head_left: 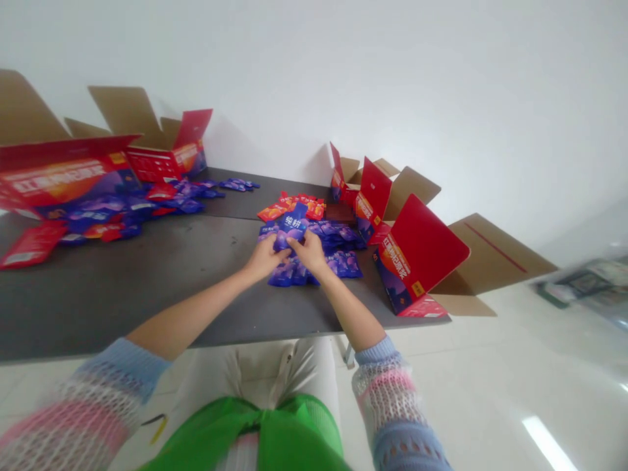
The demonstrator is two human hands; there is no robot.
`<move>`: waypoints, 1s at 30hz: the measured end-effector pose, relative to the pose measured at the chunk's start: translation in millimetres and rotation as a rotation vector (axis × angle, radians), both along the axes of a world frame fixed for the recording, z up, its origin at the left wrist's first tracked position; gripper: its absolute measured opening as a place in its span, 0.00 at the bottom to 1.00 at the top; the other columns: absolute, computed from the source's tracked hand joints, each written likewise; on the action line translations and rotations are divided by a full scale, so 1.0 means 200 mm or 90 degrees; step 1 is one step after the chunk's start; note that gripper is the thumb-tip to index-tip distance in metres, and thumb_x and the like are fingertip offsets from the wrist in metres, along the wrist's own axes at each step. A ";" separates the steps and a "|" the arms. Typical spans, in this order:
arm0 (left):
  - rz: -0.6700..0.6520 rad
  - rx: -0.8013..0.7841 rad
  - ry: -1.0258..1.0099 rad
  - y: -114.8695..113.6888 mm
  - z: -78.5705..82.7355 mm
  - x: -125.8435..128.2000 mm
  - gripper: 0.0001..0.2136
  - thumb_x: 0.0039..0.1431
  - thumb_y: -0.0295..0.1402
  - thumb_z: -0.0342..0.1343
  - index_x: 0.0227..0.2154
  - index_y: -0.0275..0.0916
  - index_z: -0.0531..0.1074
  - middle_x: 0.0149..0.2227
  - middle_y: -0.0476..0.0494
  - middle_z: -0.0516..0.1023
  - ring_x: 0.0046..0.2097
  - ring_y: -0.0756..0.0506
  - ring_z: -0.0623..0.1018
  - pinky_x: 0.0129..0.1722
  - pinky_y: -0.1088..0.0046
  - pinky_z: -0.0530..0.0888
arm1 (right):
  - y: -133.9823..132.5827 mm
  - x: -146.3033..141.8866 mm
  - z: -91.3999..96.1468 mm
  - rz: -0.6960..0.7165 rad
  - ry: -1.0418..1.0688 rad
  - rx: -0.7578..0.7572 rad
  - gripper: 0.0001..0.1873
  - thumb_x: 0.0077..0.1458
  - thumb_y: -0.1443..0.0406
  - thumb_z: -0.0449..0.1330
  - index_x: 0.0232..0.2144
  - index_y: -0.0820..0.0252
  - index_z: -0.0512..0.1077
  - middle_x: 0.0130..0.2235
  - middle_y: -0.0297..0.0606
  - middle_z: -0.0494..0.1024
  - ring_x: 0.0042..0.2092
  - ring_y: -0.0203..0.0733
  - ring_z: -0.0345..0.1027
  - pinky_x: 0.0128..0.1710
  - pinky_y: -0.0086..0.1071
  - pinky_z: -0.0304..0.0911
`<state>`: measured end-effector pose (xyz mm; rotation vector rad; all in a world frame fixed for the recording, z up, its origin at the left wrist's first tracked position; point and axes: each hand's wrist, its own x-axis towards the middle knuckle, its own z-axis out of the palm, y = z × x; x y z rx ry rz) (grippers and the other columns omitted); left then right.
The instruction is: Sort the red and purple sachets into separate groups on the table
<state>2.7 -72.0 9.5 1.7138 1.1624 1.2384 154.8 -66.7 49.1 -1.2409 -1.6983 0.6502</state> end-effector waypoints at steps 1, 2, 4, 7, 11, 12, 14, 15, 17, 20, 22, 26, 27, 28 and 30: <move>0.008 -0.008 -0.002 0.01 -0.01 -0.01 0.14 0.53 0.40 0.61 0.37 0.36 0.71 0.28 0.48 0.75 0.25 0.47 0.75 0.27 0.72 0.72 | 0.00 -0.01 -0.02 -0.002 -0.006 -0.003 0.10 0.53 0.59 0.61 0.28 0.58 0.67 0.28 0.31 0.71 0.30 0.37 0.62 0.33 0.30 0.60; 0.027 0.002 0.001 0.01 -0.03 -0.02 0.12 0.52 0.40 0.62 0.32 0.36 0.71 0.25 0.49 0.73 0.23 0.49 0.73 0.24 0.74 0.70 | 0.01 -0.03 -0.04 -0.003 -0.008 -0.001 0.10 0.53 0.59 0.61 0.29 0.58 0.67 0.28 0.31 0.72 0.30 0.37 0.63 0.33 0.31 0.61; 0.084 0.056 0.020 0.01 -0.05 -0.04 0.11 0.52 0.39 0.61 0.25 0.36 0.70 0.22 0.50 0.71 0.23 0.50 0.70 0.24 0.76 0.66 | 0.01 -0.06 -0.09 -0.008 -0.011 0.013 0.10 0.53 0.59 0.62 0.31 0.57 0.66 0.29 0.31 0.72 0.30 0.38 0.63 0.34 0.31 0.62; 0.113 0.095 0.030 0.00 -0.07 -0.07 0.11 0.53 0.37 0.60 0.22 0.35 0.71 0.22 0.49 0.71 0.25 0.51 0.70 0.24 0.77 0.65 | 0.03 -0.10 -0.14 -0.005 -0.015 0.037 0.12 0.53 0.57 0.62 0.34 0.56 0.65 0.30 0.31 0.72 0.31 0.39 0.63 0.34 0.33 0.62; 0.046 0.005 -0.035 -0.01 -0.06 -0.09 0.15 0.55 0.43 0.61 0.25 0.35 0.72 0.19 0.51 0.70 0.20 0.52 0.67 0.19 0.78 0.64 | 0.03 -0.08 -0.16 0.045 -0.028 0.070 0.13 0.57 0.55 0.60 0.36 0.57 0.65 0.32 0.35 0.73 0.33 0.41 0.65 0.36 0.34 0.63; 0.010 -0.021 -0.056 -0.02 -0.06 -0.08 0.16 0.56 0.45 0.61 0.26 0.35 0.72 0.18 0.52 0.69 0.18 0.53 0.66 0.17 0.78 0.63 | 0.02 -0.06 -0.16 0.054 -0.026 0.079 0.13 0.58 0.54 0.59 0.37 0.57 0.66 0.33 0.35 0.74 0.33 0.41 0.66 0.36 0.34 0.63; -0.084 -0.071 -0.099 -0.02 -0.05 -0.08 0.17 0.58 0.47 0.60 0.30 0.35 0.71 0.17 0.53 0.68 0.16 0.53 0.67 0.17 0.78 0.65 | 0.01 -0.03 -0.15 0.062 -0.013 0.091 0.13 0.60 0.54 0.58 0.39 0.57 0.66 0.34 0.36 0.74 0.34 0.41 0.66 0.37 0.35 0.63; -0.135 -0.097 -0.129 -0.02 -0.05 -0.07 0.18 0.59 0.48 0.59 0.33 0.35 0.71 0.17 0.53 0.69 0.17 0.52 0.69 0.19 0.77 0.68 | 0.00 -0.01 -0.15 0.058 -0.006 0.094 0.13 0.61 0.54 0.57 0.41 0.57 0.66 0.34 0.36 0.73 0.34 0.41 0.66 0.38 0.35 0.63; -0.225 -0.153 -0.200 -0.02 -0.05 -0.06 0.22 0.59 0.49 0.60 0.45 0.35 0.68 0.20 0.51 0.73 0.20 0.48 0.75 0.24 0.73 0.74 | -0.01 0.00 -0.14 0.040 -0.002 0.090 0.13 0.62 0.53 0.55 0.41 0.56 0.66 0.34 0.35 0.72 0.34 0.41 0.65 0.38 0.34 0.63; -0.253 -0.212 -0.251 -0.02 -0.04 -0.06 0.33 0.55 0.49 0.63 0.57 0.36 0.62 0.23 0.50 0.75 0.23 0.45 0.79 0.27 0.69 0.77 | -0.04 0.00 -0.13 0.012 -0.022 0.054 0.14 0.62 0.51 0.55 0.38 0.55 0.66 0.31 0.33 0.70 0.34 0.40 0.63 0.38 0.34 0.63; -0.190 -0.193 -0.215 -0.02 -0.03 -0.07 0.30 0.55 0.49 0.63 0.55 0.35 0.65 0.20 0.52 0.72 0.19 0.48 0.74 0.21 0.74 0.72 | -0.06 0.00 -0.12 0.007 -0.018 0.011 0.16 0.62 0.50 0.56 0.38 0.55 0.67 0.31 0.33 0.69 0.34 0.40 0.63 0.37 0.33 0.63; -0.053 -0.086 -0.133 -0.06 0.01 -0.08 0.20 0.58 0.51 0.60 0.38 0.36 0.73 0.19 0.51 0.71 0.17 0.52 0.65 0.17 0.77 0.62 | -0.08 0.00 -0.09 0.005 0.044 -0.051 0.19 0.65 0.48 0.50 0.39 0.55 0.68 0.28 0.32 0.68 0.31 0.39 0.64 0.33 0.31 0.62; -0.032 -0.064 -0.119 -0.08 0.01 -0.07 0.19 0.59 0.52 0.58 0.34 0.37 0.72 0.19 0.50 0.71 0.18 0.52 0.66 0.18 0.76 0.62 | -0.08 0.00 -0.08 -0.002 0.056 -0.047 0.20 0.65 0.47 0.49 0.38 0.56 0.69 0.27 0.32 0.68 0.31 0.39 0.64 0.32 0.30 0.61; -0.010 -0.042 -0.106 -0.09 0.01 -0.06 0.20 0.60 0.53 0.57 0.30 0.37 0.71 0.18 0.50 0.70 0.18 0.52 0.66 0.19 0.76 0.62 | -0.08 0.01 -0.06 -0.010 0.066 -0.034 0.21 0.65 0.47 0.48 0.36 0.56 0.69 0.27 0.33 0.69 0.32 0.39 0.64 0.33 0.30 0.61; 0.036 -0.001 -0.102 -0.11 -0.01 -0.05 0.22 0.61 0.54 0.54 0.27 0.38 0.70 0.16 0.51 0.65 0.19 0.51 0.64 0.20 0.75 0.62 | -0.07 0.04 -0.04 -0.019 0.081 -0.010 0.21 0.65 0.48 0.49 0.33 0.57 0.70 0.27 0.33 0.70 0.32 0.38 0.64 0.32 0.29 0.61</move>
